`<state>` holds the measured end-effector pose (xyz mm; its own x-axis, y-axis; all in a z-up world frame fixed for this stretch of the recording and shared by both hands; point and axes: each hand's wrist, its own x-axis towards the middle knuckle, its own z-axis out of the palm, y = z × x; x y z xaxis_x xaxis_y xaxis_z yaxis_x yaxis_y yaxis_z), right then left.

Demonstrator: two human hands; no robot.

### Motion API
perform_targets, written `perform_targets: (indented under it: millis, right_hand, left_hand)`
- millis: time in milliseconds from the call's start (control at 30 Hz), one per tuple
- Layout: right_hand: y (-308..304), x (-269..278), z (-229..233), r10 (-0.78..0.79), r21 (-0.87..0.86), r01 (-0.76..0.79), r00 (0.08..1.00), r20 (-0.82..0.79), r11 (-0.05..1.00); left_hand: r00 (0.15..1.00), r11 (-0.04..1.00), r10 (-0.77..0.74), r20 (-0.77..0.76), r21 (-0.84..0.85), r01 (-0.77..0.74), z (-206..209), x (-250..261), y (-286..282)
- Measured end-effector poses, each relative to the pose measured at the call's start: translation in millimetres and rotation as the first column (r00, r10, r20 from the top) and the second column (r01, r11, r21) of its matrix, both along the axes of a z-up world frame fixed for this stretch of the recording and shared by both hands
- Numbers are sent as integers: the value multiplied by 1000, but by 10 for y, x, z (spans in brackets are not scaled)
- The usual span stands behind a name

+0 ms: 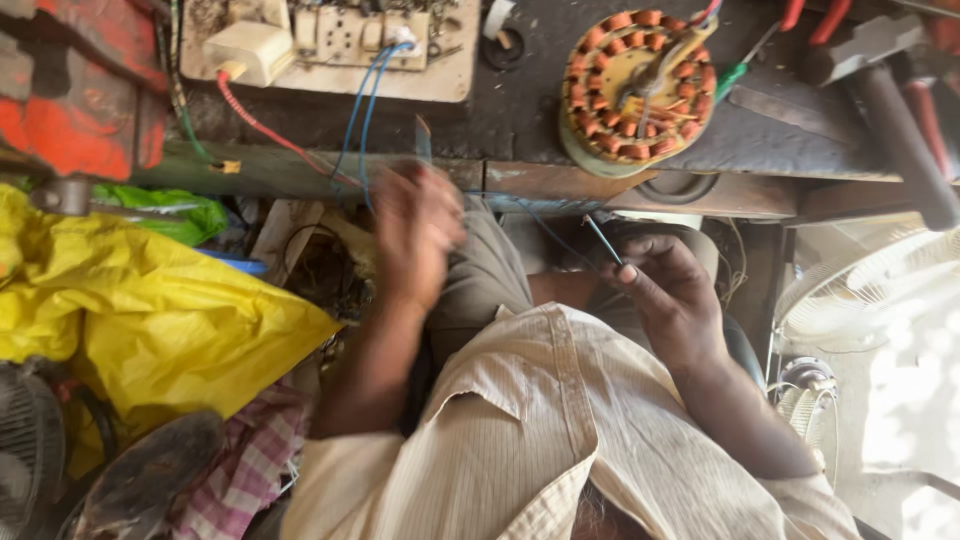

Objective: The person is repairing an electrical motor stator by hand. They strip the insulation from blue wires using a knife and connect them to the copper windings of the stator. The person uses a screwdriver to adjust the connections and a knife to prepare the wire ends.

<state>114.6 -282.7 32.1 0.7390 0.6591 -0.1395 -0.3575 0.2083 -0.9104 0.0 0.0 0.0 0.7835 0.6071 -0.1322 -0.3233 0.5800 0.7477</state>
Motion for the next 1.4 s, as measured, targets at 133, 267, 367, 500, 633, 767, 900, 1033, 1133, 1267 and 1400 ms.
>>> perform_targets:
  millis: [133, 267, 367, 500, 633, 767, 900, 1033, 1133, 1267, 1400]
  right_hand:
    - [273, -62, -162, 125, 153, -99, 978, -166, 983]
    - [555, -209, -219, 251, 232, -189, 927, -277, 954]
    - [573, -292, -280, 269, 249, -201, 923, -277, 947]
    - [436, -296, -304, 219, 223, -164, 943, -251, 961]
    - [319, -313, -147, 124, -183, -89, 975, 186, 979]
    - [27, -229, -41, 268, -320, 317, 199, 943, 893]
    - [-171, -107, 11, 384, -260, 372, -313, 869, 891]
    - [-282, 241, -88, 618, -416, 524, -300, 727, 744]
    - [-550, 363, -110, 683, -591, 683, 183, 707, 429]
    - [-585, 141, 22, 547, -485, 582, 81, 833, 653]
    - [-322, -6, 170, 513, -419, 398, -163, 843, 816]
  left_hand:
    - [968, 963, -238, 83, 147, 225, -77, -64, -638]
    - [965, 965, -260, 18, 42, 259, -79, 26, -746]
    - [953, 954, -297, -59, 16, 299, -121, 61, -771]
    - [935, 933, -351, -46, 61, 354, -274, 86, -897]
    - [922, 898, -373, -100, 211, 386, -283, 122, -924]
    - [906, 826, -301, -299, 393, 404, -203, 141, -907]
    - [873, 780, -364, -325, 406, 476, -193, 118, -933]
    - [815, 745, -437, -381, 355, 565, -126, 114, -973]
    - [852, 697, -385, -354, 493, 520, -83, 109, -918]
    - [817, 585, -385, -429, 571, 576, -53, 168, -879]
    - [716, 555, -477, -510, 457, 695, -26, 224, -954]
